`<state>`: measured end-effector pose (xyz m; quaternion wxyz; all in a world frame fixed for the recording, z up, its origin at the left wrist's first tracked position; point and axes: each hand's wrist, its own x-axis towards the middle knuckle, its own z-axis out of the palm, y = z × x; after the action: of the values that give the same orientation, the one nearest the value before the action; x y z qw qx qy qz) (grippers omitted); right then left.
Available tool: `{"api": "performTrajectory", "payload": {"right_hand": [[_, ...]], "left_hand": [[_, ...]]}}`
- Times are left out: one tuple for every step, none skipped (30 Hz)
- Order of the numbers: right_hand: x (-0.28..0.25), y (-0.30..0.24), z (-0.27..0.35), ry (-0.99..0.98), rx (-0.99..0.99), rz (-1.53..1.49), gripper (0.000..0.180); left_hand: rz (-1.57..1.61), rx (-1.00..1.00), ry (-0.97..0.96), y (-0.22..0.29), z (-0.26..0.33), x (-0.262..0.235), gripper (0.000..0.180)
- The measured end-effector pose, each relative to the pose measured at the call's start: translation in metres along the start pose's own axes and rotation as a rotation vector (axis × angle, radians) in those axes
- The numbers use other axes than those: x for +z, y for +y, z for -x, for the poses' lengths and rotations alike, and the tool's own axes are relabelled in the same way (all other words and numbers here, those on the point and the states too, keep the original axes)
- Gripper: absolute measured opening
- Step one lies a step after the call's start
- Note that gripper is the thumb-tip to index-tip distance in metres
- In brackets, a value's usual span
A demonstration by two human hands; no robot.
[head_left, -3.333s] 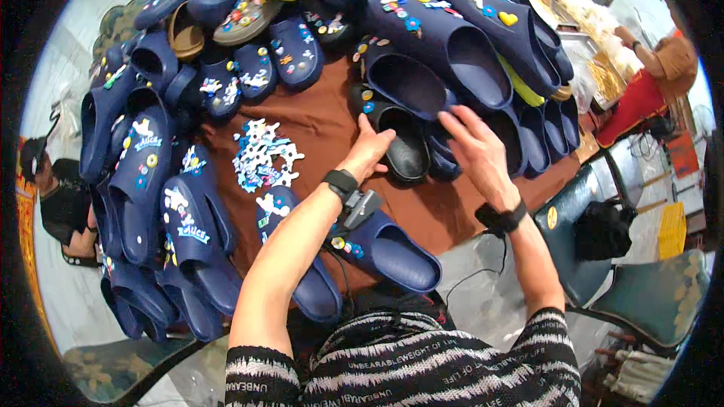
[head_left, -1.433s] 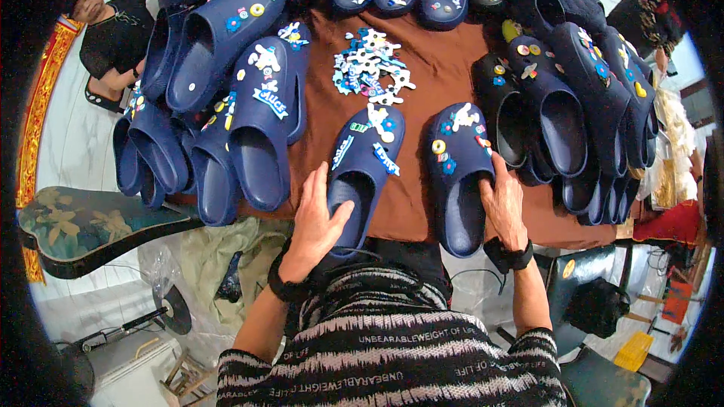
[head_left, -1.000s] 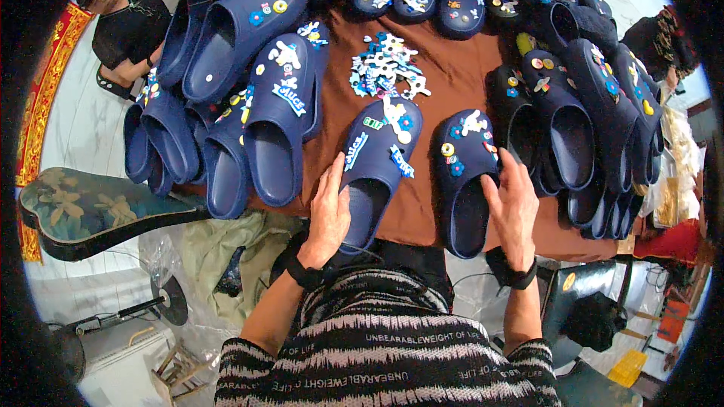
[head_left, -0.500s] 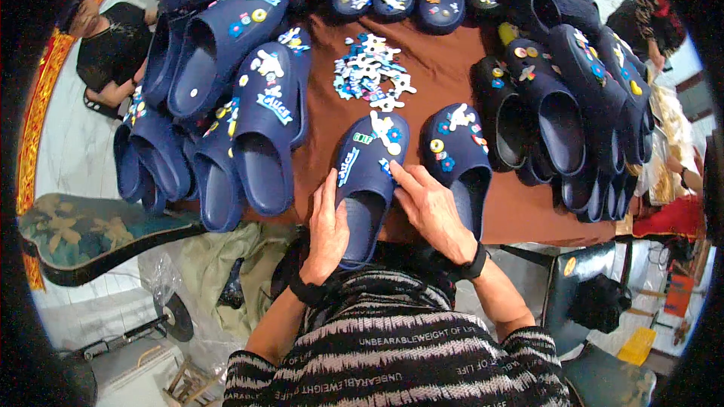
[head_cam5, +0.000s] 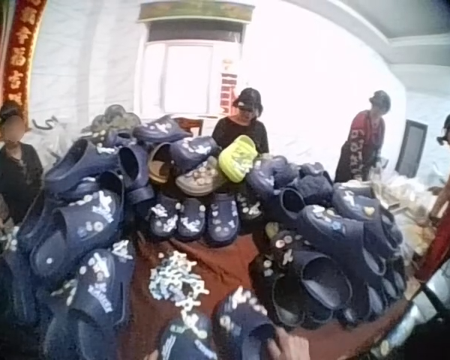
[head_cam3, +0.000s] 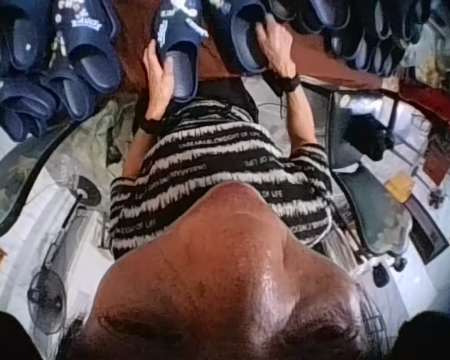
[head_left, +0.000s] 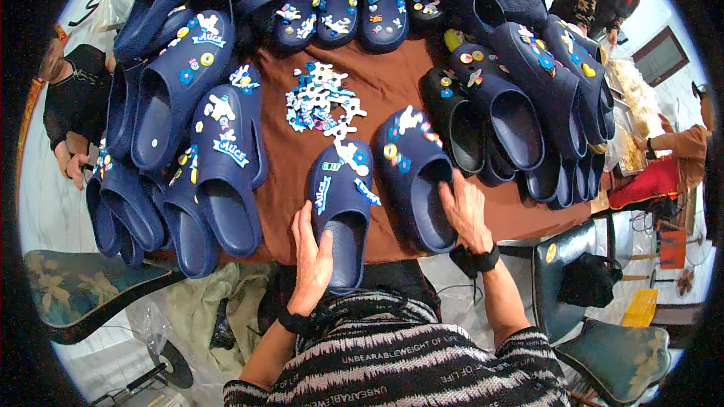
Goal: Assembling decorative charms onto blue clog-style sandals.
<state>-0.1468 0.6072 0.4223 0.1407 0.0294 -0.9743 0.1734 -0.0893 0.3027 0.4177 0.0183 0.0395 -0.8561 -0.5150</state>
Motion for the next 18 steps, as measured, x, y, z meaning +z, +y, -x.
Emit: {"api": "performTrajectory", "payload": {"right_hand": [[0.003,0.001,-0.014,0.042,-0.016,0.026,0.031],[0.004,0.0,-0.034,0.088,-0.033,0.055,0.031],[0.001,-0.005,-0.052,0.102,-0.023,0.033,0.03],[-0.001,-0.012,-0.074,0.116,-0.021,0.006,0.03],[0.001,-0.015,-0.093,0.175,-0.044,0.051,0.03],[0.0,-0.019,-0.113,0.2,-0.061,0.061,0.031],[0.003,-0.022,-0.133,0.234,-0.073,0.097,0.031],[0.007,-0.024,-0.152,0.268,-0.083,0.134,0.031],[0.011,-0.024,-0.167,0.258,-0.072,0.156,0.031],[0.02,-0.024,-0.181,0.243,-0.069,0.173,0.03],[0.027,-0.014,-0.192,0.177,-0.026,0.228,0.031],[0.039,-0.003,-0.198,0.129,0.006,0.317,0.034],[0.052,-0.002,-0.2,0.07,0.023,0.342,0.035],[0.059,-0.001,-0.201,0.012,0.046,0.373,0.037],[0.064,0.003,-0.203,0.011,0.041,0.373,0.037],[0.067,0.002,-0.202,0.005,0.031,0.378,0.038],[0.069,0.003,-0.201,-0.002,0.023,0.384,0.038],[0.068,0.005,-0.203,0.016,0.006,0.375,0.038]], "left_hand": [[-0.002,-0.002,0.003,0.001,0.002,-0.001,0.063],[0.006,-0.018,-0.003,0.003,0.002,-0.001,0.063],[0.013,-0.033,-0.007,0.004,0.001,-0.002,0.063],[0.011,-0.033,0.006,0.003,0.0,-0.001,0.063],[0.019,-0.034,0.008,0.002,0.002,-0.002,0.063],[0.027,-0.036,0.011,0.002,0.003,-0.002,0.063],[0.053,-0.027,0.024,0.002,0.004,-0.002,0.063],[0.032,-0.027,0.037,0.002,0.004,-0.001,0.062],[0.033,-0.018,0.03,0.001,0.004,0.0,0.062],[0.033,-0.015,0.032,-0.002,0.004,0.001,0.061],[0.041,0.011,0.022,-0.001,0.003,0.002,0.061],[0.066,-0.012,0.035,0.004,0.003,0.004,0.064],[0.062,-0.025,0.038,0.005,0.004,0.003,0.063],[0.063,-0.034,0.034,0.005,0.004,0.003,0.063],[0.065,-0.036,0.038,0.005,0.003,0.002,0.063],[0.068,-0.027,0.031,0.003,0.004,0.001,0.063],[0.072,-0.018,0.02,0.002,0.005,0.0,0.063],[0.072,-0.026,0.015,0.0,0.004,0.0,0.063]]}}
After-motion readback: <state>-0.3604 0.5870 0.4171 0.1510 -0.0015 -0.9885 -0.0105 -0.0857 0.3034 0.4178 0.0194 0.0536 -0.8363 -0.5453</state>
